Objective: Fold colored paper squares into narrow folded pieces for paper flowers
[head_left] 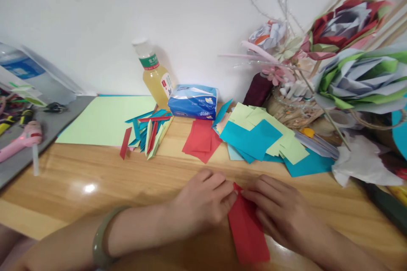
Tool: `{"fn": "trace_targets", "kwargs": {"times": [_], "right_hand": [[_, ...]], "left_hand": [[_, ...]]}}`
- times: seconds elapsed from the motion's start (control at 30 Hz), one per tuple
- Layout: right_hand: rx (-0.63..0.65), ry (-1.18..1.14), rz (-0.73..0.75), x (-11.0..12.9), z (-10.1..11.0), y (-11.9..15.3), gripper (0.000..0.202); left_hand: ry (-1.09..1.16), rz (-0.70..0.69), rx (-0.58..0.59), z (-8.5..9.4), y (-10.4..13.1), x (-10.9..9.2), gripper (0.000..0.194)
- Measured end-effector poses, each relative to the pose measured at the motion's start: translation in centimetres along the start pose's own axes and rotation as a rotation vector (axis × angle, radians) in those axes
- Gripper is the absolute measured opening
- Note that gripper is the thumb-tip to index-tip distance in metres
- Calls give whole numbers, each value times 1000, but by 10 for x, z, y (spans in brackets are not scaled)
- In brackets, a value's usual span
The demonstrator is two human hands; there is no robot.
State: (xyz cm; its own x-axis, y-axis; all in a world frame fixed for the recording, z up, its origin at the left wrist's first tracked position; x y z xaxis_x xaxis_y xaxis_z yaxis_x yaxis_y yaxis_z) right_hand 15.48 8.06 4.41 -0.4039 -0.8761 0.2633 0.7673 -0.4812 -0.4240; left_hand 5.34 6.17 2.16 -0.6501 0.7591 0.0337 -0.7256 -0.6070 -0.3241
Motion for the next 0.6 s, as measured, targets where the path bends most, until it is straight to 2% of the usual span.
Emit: {"fn": "trace_targets", "kwargs": {"times": [0.17, 0.33, 0.43, 0.6], "right_hand": [[17, -222, -133, -13, -1, 3, 24], [58, -149, -114, -13, -5, 1, 33], [78, -134, -112, -13, -9, 0, 29], [79, -182, -111, -15, -12, 8, 24]], "left_hand": [[55, 35, -11, 0, 0, 1, 12], [53, 22, -3, -1, -1, 0, 14], [39, -14, 17, -1, 0, -1, 13], [30, -19, -19, 3, -1, -2, 13]]}}
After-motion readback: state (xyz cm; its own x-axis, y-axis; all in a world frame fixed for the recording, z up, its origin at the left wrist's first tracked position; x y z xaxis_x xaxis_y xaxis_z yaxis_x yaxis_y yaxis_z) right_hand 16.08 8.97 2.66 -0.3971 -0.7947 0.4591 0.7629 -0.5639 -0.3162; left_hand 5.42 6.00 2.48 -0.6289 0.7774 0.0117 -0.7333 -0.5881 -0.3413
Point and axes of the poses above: each hand's wrist, its own y-axis away from the middle knuckle, its own z-axis out of the back of the hand, x = y × z, the point moved 7 cm from there along -y, towards the middle knuckle, and after that the axes turned 2 degrees about -z, right-handed, at the moved point
